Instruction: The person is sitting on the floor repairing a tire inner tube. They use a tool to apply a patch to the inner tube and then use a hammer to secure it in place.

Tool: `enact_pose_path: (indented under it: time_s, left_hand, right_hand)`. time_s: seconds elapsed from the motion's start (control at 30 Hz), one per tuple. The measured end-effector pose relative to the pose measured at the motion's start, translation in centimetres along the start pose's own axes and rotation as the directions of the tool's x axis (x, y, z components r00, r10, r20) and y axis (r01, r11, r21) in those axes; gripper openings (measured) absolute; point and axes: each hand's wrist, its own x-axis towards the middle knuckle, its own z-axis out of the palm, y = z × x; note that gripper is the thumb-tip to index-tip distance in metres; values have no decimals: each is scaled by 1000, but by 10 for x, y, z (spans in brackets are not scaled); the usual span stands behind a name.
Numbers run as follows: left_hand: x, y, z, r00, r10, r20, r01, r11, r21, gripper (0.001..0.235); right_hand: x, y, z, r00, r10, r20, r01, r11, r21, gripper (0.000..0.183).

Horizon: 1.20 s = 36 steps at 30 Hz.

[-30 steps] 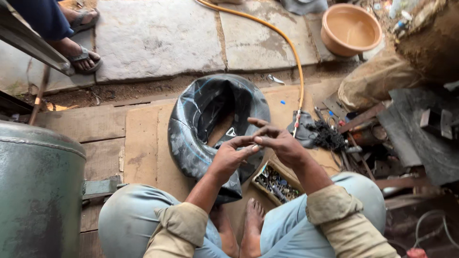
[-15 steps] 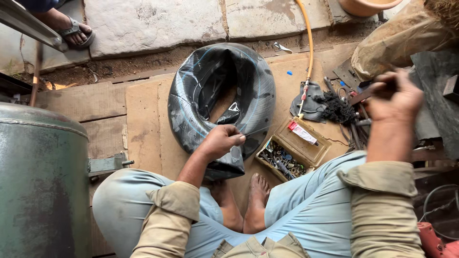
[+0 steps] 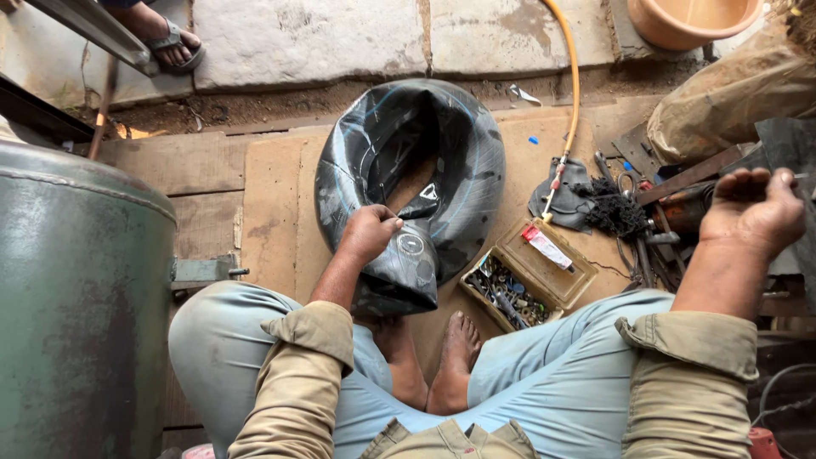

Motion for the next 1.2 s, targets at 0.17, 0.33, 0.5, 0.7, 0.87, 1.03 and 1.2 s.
enact_pose_path:
  time_s: [0.17, 0.33, 0.5, 0.7, 0.87, 1.03, 1.2]
  left_hand:
    - [-4, -3, 2, 1000, 4, -25, -7, 993, -117, 22]
    - [-7, -3, -3, 999, -42, 11, 43, 989, -143, 18]
    - [-3, -7, -12, 988, -9, 152, 77, 890, -450, 19]
    - [-14, 18, -22, 927, 111, 359, 178, 710, -681, 21]
    - [-26, 48, -10, 871, 239, 429, 207, 614, -762, 22]
    - [-29, 57, -13, 884, 257, 391, 179, 587, -790, 21]
    - [-28, 54, -12, 905, 210, 370, 176, 606, -776, 19]
  right_hand:
    - [-13, 6, 16, 994, -20, 109, 29, 996, -80, 7]
    - [-19, 6, 20, 992, -64, 109, 74, 993, -87, 6]
    - [-32, 4, 34, 996, -88, -9, 87, 992, -94, 8]
    - [-131, 33, 125, 947, 30, 320, 148, 843, -517, 5]
    - [-231, 93, 183, 412, 707, 575, -166, 678, -716, 24]
    - [-271, 147, 185, 284, 892, 353, -484, 451, -750, 16]
    - [-253, 152, 167, 277, 850, 448, -415, 526, -742, 17]
